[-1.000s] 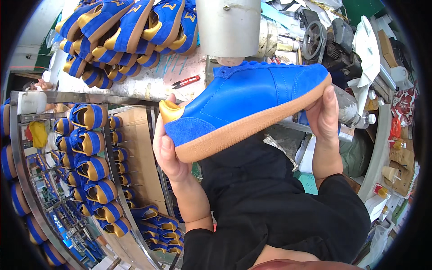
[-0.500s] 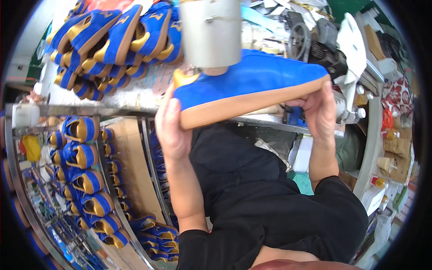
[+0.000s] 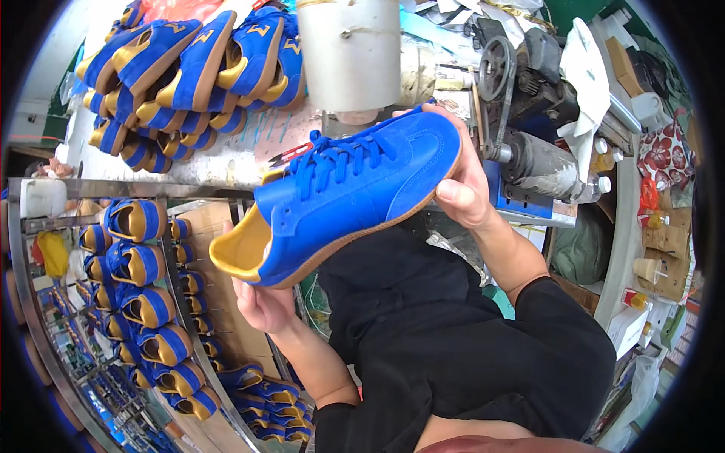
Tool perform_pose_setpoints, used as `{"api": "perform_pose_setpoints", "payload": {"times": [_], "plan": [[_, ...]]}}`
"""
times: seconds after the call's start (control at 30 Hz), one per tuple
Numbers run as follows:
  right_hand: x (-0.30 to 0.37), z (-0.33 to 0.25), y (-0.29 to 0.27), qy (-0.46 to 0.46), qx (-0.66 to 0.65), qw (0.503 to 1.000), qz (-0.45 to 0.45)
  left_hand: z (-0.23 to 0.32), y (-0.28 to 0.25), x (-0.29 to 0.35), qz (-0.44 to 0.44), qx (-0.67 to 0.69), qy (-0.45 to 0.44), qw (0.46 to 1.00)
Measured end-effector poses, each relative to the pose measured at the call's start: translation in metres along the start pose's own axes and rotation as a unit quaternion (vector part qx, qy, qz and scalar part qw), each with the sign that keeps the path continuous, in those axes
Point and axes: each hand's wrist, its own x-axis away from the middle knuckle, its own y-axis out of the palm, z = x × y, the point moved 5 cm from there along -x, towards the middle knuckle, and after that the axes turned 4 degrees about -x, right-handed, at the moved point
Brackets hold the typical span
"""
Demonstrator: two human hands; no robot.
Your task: The person repeatedly picks up blue and gold sneakers from a nearby shelf, rotates them to view different angles, and places them back. The person handles the shoes one at a time, focusing on the exterior and interior details.
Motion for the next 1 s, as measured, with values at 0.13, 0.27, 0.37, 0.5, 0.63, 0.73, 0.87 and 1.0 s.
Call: {"api": "perform_pose_setpoints", "payload": {"times": [0.13,0.27,0.37,0.5,0.63,0.73,0.87,1.0], "plan": [[-0.006,0.009,0.011,0.048,0.02,0.998,0.02,0.008,-0.012,0.016,0.044,-0.04,0.024,0.998],[-0.012,0.012,0.015,0.014,-0.003,0.999,-0.032,0.016,-0.018,0.027,0.095,-0.089,0.054,0.99],[-0.017,0.008,0.02,0.012,-0.011,0.999,-0.03,0.022,-0.013,0.033,0.097,-0.112,0.042,0.988],[-0.018,0.01,0.013,0.026,-0.021,0.999,-0.005,0.021,-0.011,0.036,0.029,-0.175,0.082,0.981],[-0.02,0.009,0.007,0.012,0.0,1.0,0.023,0.021,-0.005,0.031,0.021,-0.192,0.084,0.978],[-0.021,0.008,0.005,0.025,0.012,0.999,0.036,0.021,-0.001,0.026,0.012,-0.201,0.078,0.976],[-0.022,0.002,0.007,0.03,0.011,0.998,0.057,0.019,-0.003,0.023,0.005,-0.205,0.069,0.976],[-0.019,-0.004,0.006,0.012,0.009,0.998,0.062,0.017,0.001,0.022,0.104,-0.163,0.058,0.979]]}}
